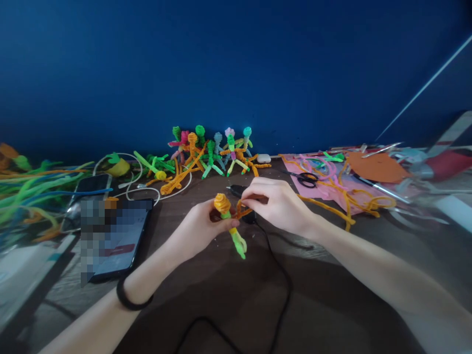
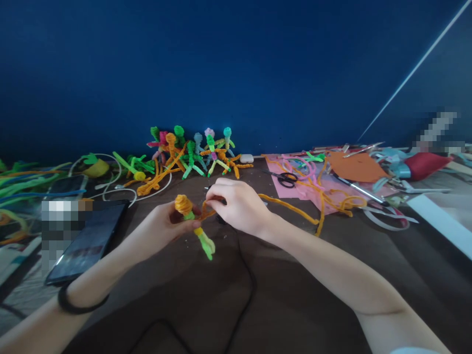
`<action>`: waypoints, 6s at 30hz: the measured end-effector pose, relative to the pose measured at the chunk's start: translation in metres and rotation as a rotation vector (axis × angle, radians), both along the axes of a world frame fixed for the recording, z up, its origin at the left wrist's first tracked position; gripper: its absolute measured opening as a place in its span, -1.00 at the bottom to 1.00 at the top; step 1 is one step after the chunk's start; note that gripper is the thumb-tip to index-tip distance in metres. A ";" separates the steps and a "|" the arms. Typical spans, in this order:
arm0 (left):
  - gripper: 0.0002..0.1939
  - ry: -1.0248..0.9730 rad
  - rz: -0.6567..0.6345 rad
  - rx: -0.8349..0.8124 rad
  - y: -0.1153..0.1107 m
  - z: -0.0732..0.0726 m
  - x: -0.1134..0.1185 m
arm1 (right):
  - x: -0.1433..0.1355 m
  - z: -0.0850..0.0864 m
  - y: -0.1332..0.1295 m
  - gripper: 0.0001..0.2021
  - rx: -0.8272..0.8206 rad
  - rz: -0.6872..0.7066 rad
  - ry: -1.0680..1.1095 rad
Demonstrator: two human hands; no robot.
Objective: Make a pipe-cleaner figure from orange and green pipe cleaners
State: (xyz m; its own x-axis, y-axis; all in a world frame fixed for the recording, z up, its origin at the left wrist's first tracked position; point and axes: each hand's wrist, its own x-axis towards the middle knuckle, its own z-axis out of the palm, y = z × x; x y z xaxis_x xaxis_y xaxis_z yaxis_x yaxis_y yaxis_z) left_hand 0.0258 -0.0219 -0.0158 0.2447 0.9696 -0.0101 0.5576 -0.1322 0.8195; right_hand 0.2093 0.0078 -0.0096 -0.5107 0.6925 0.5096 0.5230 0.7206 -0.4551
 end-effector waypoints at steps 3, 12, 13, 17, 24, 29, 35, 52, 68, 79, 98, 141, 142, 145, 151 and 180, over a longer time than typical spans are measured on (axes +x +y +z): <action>-0.72 0.041 0.002 0.013 -0.002 0.000 0.002 | 0.000 -0.001 0.000 -0.93 -0.010 -0.006 -0.009; -0.79 -0.028 -0.005 0.051 -0.002 -0.006 0.000 | -0.001 0.000 0.000 -0.93 -0.015 0.006 -0.005; -0.81 -0.032 -0.005 0.045 -0.002 -0.007 0.000 | -0.002 0.000 -0.001 -0.93 -0.009 0.013 -0.002; -0.84 -0.053 -0.004 0.009 -0.001 -0.008 0.000 | -0.003 0.000 -0.005 -0.90 0.040 0.037 -0.005; -0.81 -0.117 0.085 0.005 0.001 -0.006 -0.002 | -0.006 -0.002 -0.012 -0.86 0.171 0.106 -0.019; -0.86 -0.221 0.199 -0.016 0.003 0.002 -0.004 | -0.010 0.000 -0.013 -0.86 0.122 0.140 0.038; -0.86 -0.438 0.235 -0.070 0.003 0.002 -0.004 | -0.012 -0.009 -0.005 -0.91 -0.072 0.090 0.014; -0.92 -0.237 -0.154 -0.275 0.000 0.005 -0.006 | -0.005 -0.004 0.001 -0.94 -0.129 0.124 0.056; -0.88 -0.250 0.137 -0.123 0.006 0.004 -0.009 | -0.011 0.000 -0.013 -0.90 0.059 0.130 -0.053; -0.86 -0.334 0.163 -0.032 0.005 0.003 -0.009 | -0.011 -0.005 -0.004 -0.87 -0.488 0.169 0.063; -0.94 -0.226 -0.152 -0.242 -0.001 0.005 -0.005 | 0.001 0.002 0.000 -0.97 -0.191 0.127 0.025; -0.90 -0.277 0.084 -0.076 0.004 0.001 -0.003 | -0.010 -0.001 -0.012 -0.91 -0.360 0.111 0.004; -0.90 -0.294 0.072 -0.083 0.004 0.001 -0.003 | -0.010 -0.002 -0.011 -0.91 -0.374 0.118 -0.003; -0.90 -0.358 0.018 -0.112 0.004 0.000 -0.006 | -0.008 -0.004 -0.007 -0.92 -0.420 0.151 -0.006; -0.90 -0.351 -0.121 -0.192 0.001 0.005 -0.011 | -0.005 -0.004 0.000 -0.92 -0.392 0.157 0.001; -0.89 -0.298 0.112 0.000 0.010 -0.007 -0.010 | -0.008 0.000 -0.011 -0.86 -0.128 0.079 0.014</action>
State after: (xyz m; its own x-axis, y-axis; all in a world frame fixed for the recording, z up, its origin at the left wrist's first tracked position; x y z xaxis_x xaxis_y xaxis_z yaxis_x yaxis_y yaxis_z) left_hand 0.0161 -0.0119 -0.0225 0.1290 0.9906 0.0463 0.3041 -0.0840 0.9489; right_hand 0.2017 -0.0036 -0.0100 -0.5598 0.7100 0.4273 0.4602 0.6952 -0.5522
